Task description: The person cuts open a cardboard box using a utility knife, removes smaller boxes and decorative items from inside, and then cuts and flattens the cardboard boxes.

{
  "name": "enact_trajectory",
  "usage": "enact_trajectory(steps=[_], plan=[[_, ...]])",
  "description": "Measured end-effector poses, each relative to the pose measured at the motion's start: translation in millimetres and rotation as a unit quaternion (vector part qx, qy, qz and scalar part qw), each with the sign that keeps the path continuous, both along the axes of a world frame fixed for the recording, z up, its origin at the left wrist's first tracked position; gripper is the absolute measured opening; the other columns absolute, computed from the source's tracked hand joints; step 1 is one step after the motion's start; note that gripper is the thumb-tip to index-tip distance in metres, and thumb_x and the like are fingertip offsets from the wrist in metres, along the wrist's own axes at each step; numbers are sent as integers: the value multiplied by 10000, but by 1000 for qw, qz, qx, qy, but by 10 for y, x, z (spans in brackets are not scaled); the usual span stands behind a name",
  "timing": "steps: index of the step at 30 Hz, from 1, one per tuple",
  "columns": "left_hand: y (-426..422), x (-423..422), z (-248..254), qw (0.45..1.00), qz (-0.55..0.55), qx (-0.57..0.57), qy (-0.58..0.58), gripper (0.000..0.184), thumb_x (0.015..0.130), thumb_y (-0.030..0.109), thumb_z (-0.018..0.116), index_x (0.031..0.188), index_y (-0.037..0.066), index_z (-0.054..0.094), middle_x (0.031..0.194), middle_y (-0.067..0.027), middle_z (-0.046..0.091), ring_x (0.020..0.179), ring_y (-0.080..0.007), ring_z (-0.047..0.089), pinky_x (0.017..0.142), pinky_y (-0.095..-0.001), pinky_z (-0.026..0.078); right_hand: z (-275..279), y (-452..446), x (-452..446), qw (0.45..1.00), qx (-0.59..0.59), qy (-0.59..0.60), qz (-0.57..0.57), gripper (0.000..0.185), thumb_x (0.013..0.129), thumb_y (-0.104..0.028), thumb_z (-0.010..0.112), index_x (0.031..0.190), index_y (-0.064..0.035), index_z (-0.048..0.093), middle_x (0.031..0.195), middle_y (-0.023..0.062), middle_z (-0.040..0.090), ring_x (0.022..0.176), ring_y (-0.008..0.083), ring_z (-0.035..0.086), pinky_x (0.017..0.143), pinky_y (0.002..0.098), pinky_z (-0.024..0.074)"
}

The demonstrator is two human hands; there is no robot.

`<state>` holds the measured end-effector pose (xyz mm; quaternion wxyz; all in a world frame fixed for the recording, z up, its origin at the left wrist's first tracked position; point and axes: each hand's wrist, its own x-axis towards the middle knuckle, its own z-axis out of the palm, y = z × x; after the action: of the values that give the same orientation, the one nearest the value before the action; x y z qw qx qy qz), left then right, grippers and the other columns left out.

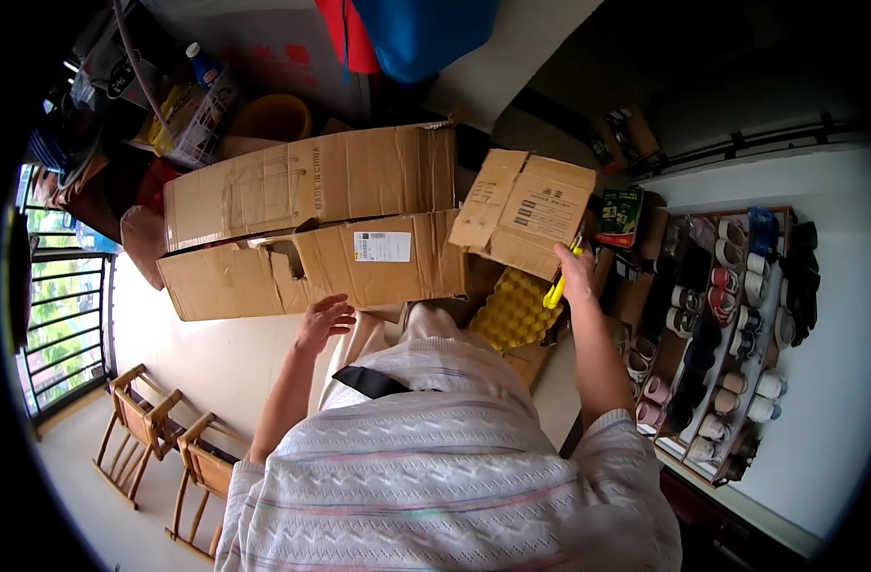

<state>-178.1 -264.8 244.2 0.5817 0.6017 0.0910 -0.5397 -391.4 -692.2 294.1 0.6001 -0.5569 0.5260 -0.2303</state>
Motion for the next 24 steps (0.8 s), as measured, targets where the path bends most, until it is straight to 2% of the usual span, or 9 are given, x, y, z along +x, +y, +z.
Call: enact_trajectory(steps=[7,10,11,14,15,16,18,20,24], plan=[[85,-136,-38,999,34,34,-10,446,850,239,556,1214,3,454,925,-81,616,788,-163,615,660,-302,509,-270,-607,111,996,-6,46,-79,246,749,-33,636,983,12,575,945,85,608,839,186,580,743,301,457],[119,-221,-19,998,46,38,-14,447,849,242,557,1212,2,456,924,-79,621,790,-167,616,661,-303,507,-198,-749,296,992,47,42,-111,260,745,-34,638,989,17,560,943,89,600,860,190,569,768,299,448],[130,-246,-14,998,52,39,-13,446,848,240,557,1211,1,456,919,-76,623,790,-168,617,657,-301,507,-187,-780,373,992,53,29,-113,213,771,-94,647,936,8,559,912,102,598,764,204,594,660,320,476],[174,-299,12,997,59,46,-18,440,845,232,559,1205,0,460,907,-71,623,785,-172,619,645,-298,506,-321,-956,479,991,124,43,-41,240,797,-177,648,924,-8,534,875,129,592,653,232,613,496,329,459],[195,-309,27,997,56,53,-25,437,845,231,560,1202,-1,462,907,-71,620,782,-174,619,640,-298,505,-401,-929,491,988,154,19,-20,294,809,-241,641,947,-21,503,818,136,592,568,246,617,389,317,408],[228,-309,44,996,53,61,-32,433,844,229,560,1198,-2,465,907,-71,618,778,-176,620,634,-298,505,-470,-884,459,988,139,54,32,326,811,-242,635,1006,-30,482,792,127,602,592,245,627,404,310,416],[357,-311,49,994,63,75,-40,421,842,222,562,1189,0,472,899,-75,614,767,-179,621,624,-298,504,-567,-707,399,971,177,118,109,313,811,-240,630,1016,-52,486,778,110,610,582,227,626,405,294,411],[504,-339,51,992,73,97,-43,411,840,216,563,1182,3,479,890,-80,612,757,-182,621,615,-298,503,-645,-429,264,957,201,118,173,280,814,-225,616,1016,-74,495,791,100,618,583,206,628,406,282,404],[915,-500,31,985,71,152,-31,388,827,185,571,1169,19,495,857,-80,612,731,-183,622,596,-298,502,-830,163,-73,903,236,202,295,256,793,-209,604,1003,-83,531,784,84,632,575,170,628,407,263,401]])
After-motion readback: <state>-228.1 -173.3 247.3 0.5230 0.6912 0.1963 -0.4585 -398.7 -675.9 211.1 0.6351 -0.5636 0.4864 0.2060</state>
